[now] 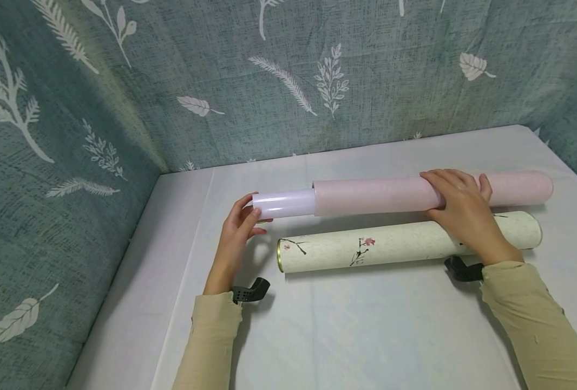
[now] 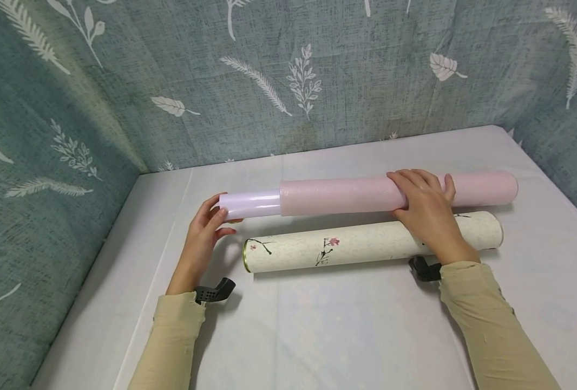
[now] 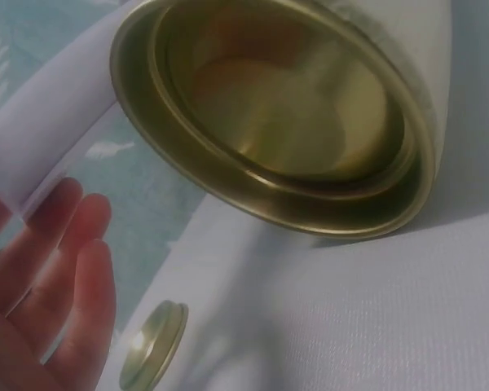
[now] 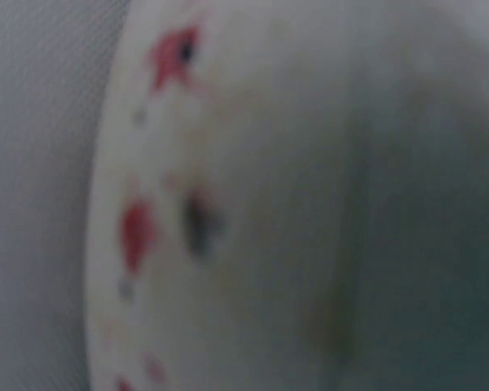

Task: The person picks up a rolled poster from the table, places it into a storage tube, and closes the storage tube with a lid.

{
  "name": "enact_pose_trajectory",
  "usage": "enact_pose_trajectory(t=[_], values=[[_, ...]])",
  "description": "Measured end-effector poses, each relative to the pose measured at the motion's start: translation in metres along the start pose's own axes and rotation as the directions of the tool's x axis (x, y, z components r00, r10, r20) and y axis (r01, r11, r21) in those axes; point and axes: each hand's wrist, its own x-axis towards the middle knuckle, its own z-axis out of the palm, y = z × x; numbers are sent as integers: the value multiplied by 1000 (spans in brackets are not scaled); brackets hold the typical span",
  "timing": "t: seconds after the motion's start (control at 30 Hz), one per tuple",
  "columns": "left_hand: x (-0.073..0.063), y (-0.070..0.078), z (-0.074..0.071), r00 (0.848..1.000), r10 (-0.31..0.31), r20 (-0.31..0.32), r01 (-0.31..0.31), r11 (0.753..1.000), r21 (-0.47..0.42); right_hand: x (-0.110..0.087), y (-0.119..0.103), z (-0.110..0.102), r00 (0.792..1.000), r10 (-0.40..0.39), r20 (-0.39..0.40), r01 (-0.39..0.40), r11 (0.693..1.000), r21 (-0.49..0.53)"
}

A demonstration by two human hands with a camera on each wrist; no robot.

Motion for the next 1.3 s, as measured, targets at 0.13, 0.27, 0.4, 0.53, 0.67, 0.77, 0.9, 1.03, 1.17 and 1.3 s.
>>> enact_pose_trajectory(t=[0.13,0.27,0.4,0.53,0.67,0.77,0.9,1.03,1.17,1.3], values=[[1,0,4,1000,-14,-3,14,1000,16,0,0,-1,1000,5,1,-5,1000,-4],[3,1,9,1000,-19,4,19,998,54,0,0,-1,1000,7,-3,-7,1000,-6],[4,3,12,1000,-7,20,5,995,97,0,0,-2,1000,6,-8,-6,1000,-5],[3,3,13,1000,-8,25,5,993,118,0,0,-2,1000,12,1,-12,1000,-3],[5,-2,12,1000,-15,26,12,993,121,0,0,-2,1000,16,5,-16,1000,-5],[8,-10,11,1000,-17,11,15,992,125,0,0,-1,1000,16,4,-16,1000,-5],[9,-14,13,1000,-2,-31,7,987,160,0,0,-1,1000,19,8,-19,1000,-5],[8,-8,17,999,4,-50,5,984,179,0,0,-1,1000,19,12,-18,1000,-7],[10,-13,19,999,5,-51,4,986,166,0,0,-1,1000,14,16,-13,1000,-10],[10,-14,21,997,5,-79,6,991,135,1,0,-1,1000,13,20,-13,1000,-12]])
